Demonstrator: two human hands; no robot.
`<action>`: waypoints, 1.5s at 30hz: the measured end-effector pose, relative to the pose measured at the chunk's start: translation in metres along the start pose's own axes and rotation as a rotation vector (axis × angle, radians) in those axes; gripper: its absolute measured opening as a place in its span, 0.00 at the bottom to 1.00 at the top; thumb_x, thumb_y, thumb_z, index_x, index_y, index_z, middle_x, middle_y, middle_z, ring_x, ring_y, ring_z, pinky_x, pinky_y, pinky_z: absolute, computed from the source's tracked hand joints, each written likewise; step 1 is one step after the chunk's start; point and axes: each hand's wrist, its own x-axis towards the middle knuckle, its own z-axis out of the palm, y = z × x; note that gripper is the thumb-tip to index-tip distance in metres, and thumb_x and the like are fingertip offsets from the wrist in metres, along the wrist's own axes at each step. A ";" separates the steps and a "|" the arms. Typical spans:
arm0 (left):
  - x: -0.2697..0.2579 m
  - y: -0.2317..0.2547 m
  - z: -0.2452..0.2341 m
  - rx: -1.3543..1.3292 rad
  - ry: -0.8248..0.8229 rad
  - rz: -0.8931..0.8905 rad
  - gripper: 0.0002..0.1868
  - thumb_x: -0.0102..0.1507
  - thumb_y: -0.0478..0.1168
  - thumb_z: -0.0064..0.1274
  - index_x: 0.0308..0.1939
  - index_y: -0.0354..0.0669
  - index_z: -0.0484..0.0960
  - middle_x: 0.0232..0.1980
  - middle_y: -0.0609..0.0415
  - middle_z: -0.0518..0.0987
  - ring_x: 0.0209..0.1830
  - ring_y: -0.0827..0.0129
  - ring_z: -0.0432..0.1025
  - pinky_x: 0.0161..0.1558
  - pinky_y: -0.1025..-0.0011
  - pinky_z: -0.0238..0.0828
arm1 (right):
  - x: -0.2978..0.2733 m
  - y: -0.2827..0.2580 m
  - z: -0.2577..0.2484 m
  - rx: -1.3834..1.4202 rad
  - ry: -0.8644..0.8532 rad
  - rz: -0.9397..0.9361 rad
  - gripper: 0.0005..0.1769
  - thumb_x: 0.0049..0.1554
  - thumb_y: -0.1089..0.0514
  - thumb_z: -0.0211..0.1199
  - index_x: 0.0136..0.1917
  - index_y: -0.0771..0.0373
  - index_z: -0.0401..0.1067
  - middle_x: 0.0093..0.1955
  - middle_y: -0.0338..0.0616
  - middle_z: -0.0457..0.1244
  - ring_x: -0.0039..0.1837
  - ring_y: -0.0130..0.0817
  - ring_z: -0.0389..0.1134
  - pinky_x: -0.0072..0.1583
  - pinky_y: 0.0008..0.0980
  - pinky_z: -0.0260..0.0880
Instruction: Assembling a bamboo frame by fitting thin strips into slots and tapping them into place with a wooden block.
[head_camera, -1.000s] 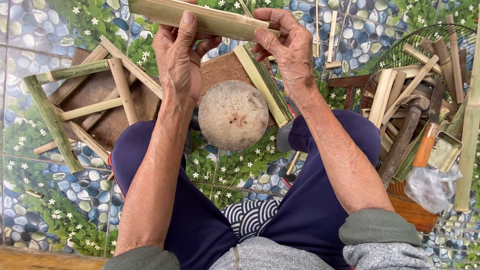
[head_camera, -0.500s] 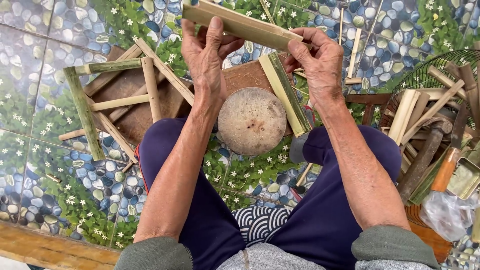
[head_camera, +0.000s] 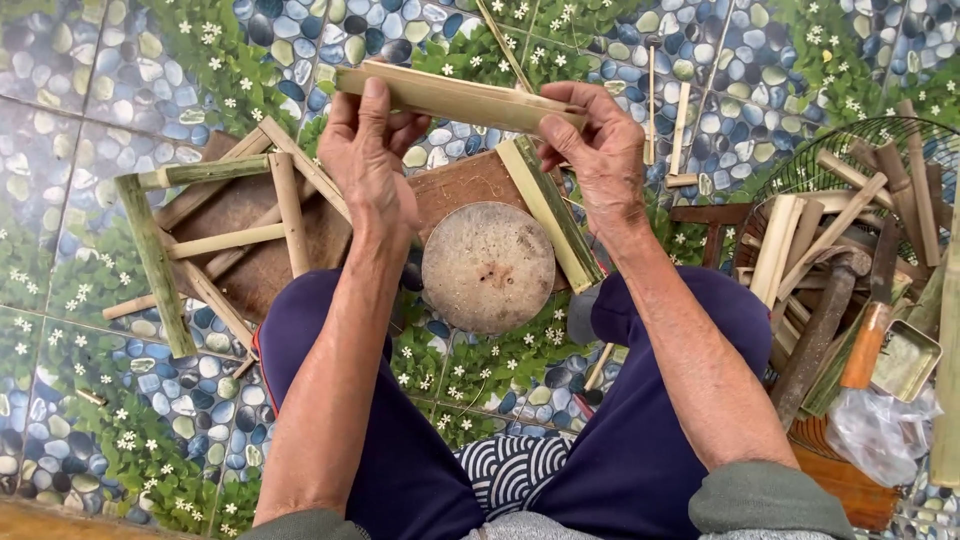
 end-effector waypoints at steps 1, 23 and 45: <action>0.005 -0.004 -0.005 -0.031 0.048 -0.001 0.26 0.59 0.43 0.65 0.58 0.33 0.80 0.44 0.44 0.86 0.33 0.59 0.83 0.36 0.64 0.91 | 0.001 0.001 0.000 0.022 -0.025 0.001 0.18 0.64 0.65 0.66 0.66 0.70 0.69 0.56 0.53 0.67 0.43 0.33 0.72 0.44 0.25 0.82; 0.009 -0.009 -0.009 -0.052 0.002 0.037 0.20 0.62 0.41 0.63 0.53 0.30 0.81 0.35 0.51 0.80 0.30 0.67 0.77 0.39 0.63 0.90 | -0.006 0.005 -0.005 -0.032 -0.107 -0.096 0.20 0.70 0.60 0.59 0.73 0.67 0.64 0.51 0.57 0.68 0.51 0.45 0.75 0.53 0.39 0.87; 0.007 -0.014 -0.011 0.058 -0.026 0.058 0.19 0.62 0.47 0.60 0.51 0.38 0.81 0.39 0.51 0.82 0.31 0.60 0.83 0.36 0.65 0.90 | -0.005 0.006 -0.002 0.005 -0.036 -0.003 0.14 0.67 0.61 0.60 0.65 0.68 0.69 0.48 0.49 0.67 0.45 0.37 0.74 0.48 0.36 0.86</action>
